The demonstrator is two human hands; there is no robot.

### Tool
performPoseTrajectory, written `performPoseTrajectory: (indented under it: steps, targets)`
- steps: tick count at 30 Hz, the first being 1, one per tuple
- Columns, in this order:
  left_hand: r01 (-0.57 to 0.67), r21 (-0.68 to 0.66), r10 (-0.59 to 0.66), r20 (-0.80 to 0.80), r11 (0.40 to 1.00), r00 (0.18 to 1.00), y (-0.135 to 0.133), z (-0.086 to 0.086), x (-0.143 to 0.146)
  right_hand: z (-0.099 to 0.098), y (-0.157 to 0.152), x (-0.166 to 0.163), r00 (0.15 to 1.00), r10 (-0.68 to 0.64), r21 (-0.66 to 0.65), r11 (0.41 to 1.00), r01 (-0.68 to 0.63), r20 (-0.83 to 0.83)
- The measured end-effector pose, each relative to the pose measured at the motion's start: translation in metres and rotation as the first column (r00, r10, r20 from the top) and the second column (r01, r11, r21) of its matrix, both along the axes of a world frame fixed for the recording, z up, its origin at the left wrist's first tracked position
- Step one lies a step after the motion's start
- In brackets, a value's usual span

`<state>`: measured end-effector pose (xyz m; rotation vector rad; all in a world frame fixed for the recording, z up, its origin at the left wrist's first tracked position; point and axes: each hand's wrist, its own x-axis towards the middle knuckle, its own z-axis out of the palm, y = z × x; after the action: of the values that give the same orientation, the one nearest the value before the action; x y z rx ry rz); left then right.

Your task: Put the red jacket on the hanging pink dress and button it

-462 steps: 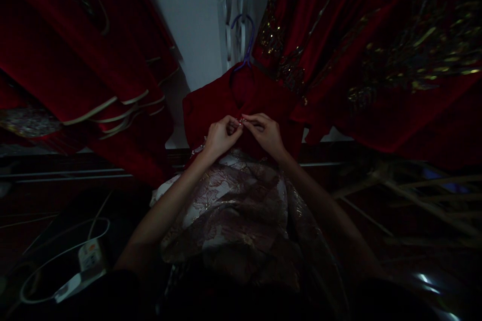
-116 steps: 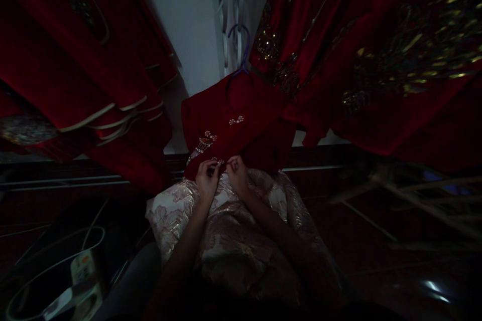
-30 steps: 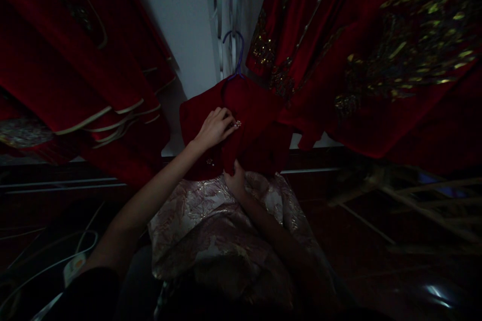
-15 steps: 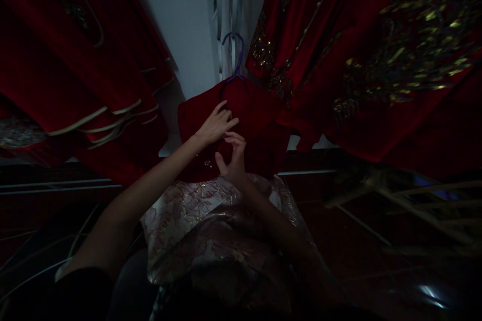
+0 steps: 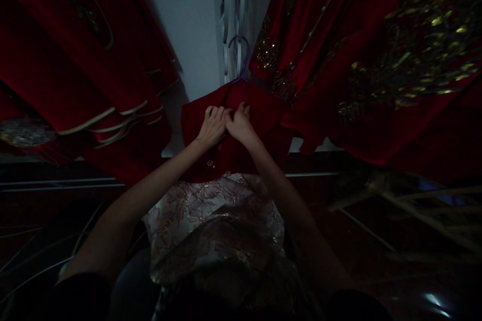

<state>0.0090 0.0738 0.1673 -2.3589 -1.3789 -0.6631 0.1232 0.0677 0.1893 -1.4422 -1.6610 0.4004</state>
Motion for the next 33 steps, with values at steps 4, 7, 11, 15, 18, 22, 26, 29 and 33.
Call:
performPoseTrajectory:
  steps: [4, 7, 11, 15, 18, 22, 26, 29, 33]
  targets:
    - [-0.258, 0.023, 0.241, 0.284, 0.966, 0.928, -0.01, -0.016, -0.027, -0.005, -0.009, 0.049, 0.995, -0.104, 0.009, 0.995, 0.104, -0.001]
    - [-0.369, 0.024, 0.327, 0.416, 0.929, 0.849, -0.006, -0.018, -0.061, -0.004, -0.022, 0.084, 0.988, -0.14, 0.071, 0.988, 0.135, 0.071]
    - [-0.384, -0.037, 0.35, 0.499, 0.922, 0.793, 0.009, 0.0, -0.105, 0.004, -0.024, 0.11, 0.967, -0.188, 0.21, 0.966, 0.151, 0.17]
    - [-0.252, -0.19, 0.315, 0.569, 0.949, 0.759, 0.022, 0.019, -0.123, 0.011, -0.008, 0.121, 0.892, -0.385, 0.195, 0.918, 0.344, 0.237]
    - [-0.115, -0.231, 0.238, 0.624, 0.966, 0.744, 0.028, 0.022, -0.122, 0.008, 0.009, 0.134, 0.836, -0.451, 0.11, 0.891, 0.44, 0.312]
    - [-0.031, -0.365, 0.302, 0.715, 0.93, 0.631, 0.024, 0.012, -0.119, 0.004, 0.024, 0.158, 0.889, -0.285, -0.031, 0.948, 0.316, 0.359]
    - [0.169, -0.55, 0.43, 0.78, 0.818, 0.454, 0.005, 0.002, -0.116, 0.007, 0.026, 0.171, 0.902, -0.169, -0.107, 0.968, 0.228, 0.397]
    - [0.318, -0.572, 0.405, 0.791, 0.756, 0.458, -0.009, 0.001, -0.112, 0.01, 0.028, 0.166, 0.881, -0.211, -0.119, 0.951, 0.285, 0.422]
    - [0.278, -0.571, 0.412, 0.784, 0.773, 0.465, -0.015, 0.004, -0.112, 0.014, 0.036, 0.157, 0.855, -0.263, -0.045, 0.948, 0.316, 0.448]
